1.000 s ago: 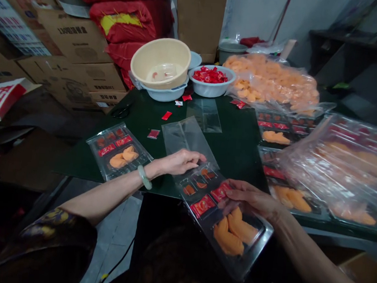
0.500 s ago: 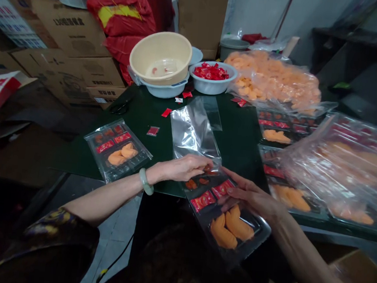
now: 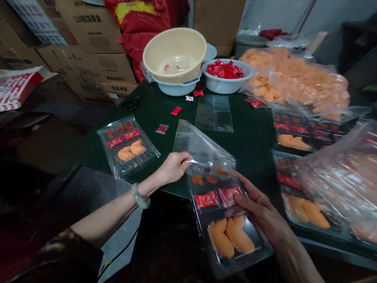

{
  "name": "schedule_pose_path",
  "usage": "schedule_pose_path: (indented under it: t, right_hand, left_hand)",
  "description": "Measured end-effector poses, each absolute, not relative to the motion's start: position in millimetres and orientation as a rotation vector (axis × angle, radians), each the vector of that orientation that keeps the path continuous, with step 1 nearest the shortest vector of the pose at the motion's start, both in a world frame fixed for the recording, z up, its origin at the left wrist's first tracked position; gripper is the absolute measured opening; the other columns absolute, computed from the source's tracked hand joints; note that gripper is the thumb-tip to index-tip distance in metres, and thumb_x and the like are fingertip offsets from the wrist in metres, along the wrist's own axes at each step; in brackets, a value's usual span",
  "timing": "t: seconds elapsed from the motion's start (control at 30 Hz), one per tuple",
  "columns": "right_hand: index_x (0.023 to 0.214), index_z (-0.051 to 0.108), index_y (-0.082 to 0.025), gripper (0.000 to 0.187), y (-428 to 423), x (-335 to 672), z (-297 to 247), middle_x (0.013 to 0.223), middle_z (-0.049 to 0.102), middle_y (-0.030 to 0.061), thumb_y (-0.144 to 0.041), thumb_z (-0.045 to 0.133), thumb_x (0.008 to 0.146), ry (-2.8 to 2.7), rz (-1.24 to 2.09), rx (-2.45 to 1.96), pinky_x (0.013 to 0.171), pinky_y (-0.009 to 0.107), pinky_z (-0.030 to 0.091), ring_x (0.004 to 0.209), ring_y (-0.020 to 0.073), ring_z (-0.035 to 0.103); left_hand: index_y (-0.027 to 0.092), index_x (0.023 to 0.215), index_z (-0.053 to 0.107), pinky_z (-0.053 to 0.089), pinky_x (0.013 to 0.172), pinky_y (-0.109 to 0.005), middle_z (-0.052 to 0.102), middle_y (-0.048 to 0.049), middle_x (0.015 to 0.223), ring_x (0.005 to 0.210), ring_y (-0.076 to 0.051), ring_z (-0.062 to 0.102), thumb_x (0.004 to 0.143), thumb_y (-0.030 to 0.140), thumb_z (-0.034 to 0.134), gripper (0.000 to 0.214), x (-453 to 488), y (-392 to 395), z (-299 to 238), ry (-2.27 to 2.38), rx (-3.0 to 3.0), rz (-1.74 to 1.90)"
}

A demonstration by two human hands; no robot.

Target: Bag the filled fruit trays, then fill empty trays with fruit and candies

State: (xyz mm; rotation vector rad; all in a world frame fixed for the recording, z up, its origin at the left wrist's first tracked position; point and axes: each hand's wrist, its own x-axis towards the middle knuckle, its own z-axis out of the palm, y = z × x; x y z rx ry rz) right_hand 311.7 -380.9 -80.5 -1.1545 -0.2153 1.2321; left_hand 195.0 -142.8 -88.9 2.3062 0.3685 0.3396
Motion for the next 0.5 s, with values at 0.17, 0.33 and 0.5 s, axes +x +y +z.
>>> schedule_pose_path:
  t: [0.17, 0.33, 0.5]
  right_hand:
    - [0.14, 0.031, -0.024, 0.078, -380.3, 295.7, -80.8, 0.07, 0.071, 0.0021, -0.026, 0.071, 0.073, -0.141, 1.147, -1.136, 0.059, 0.023, 0.05, 0.058, 0.015, 0.067]
    - [0.138, 0.032, -0.023, 0.08, -377.7, 284.2, -78.5, 0.065, 0.07, 0.0013, -0.028, 0.073, 0.07, -0.09, 1.08, -1.15, 0.054, 0.023, 0.049, 0.057, 0.0168, 0.067]
    - [0.133, 0.039, -0.026, 0.076, -374.1, 280.4, -78.8, 0.073, 0.071, 0.0013, -0.028, 0.075, 0.066, -0.059, 1.02, -1.136, 0.051, 0.024, 0.049, 0.056, 0.0173, 0.067]
  left_hand:
    - [0.015, 0.089, 0.055, 0.041, 0.061, -0.022, 0.058, -0.002, 0.073, 0.064, -0.012, 0.054, 0.086, 0.016, 0.04, 0.016, 179.6, -159.2, -93.3, 0.421, 2.392, 0.466]
    - [0.013, 0.112, 0.046, 0.041, 0.058, -0.024, 0.059, -0.0027, 0.072, 0.058, -0.014, 0.056, 0.085, 0.013, 0.037, 0.028, 166.9, -170.5, -102.2, 0.56, 2.517, 0.49]
    - [0.013, 0.117, 0.04, 0.041, 0.058, -0.023, 0.058, -0.0013, 0.07, 0.058, -0.014, 0.057, 0.086, 0.012, 0.037, 0.032, 166.1, -170.7, -92.1, 0.459, 2.505, 0.344]
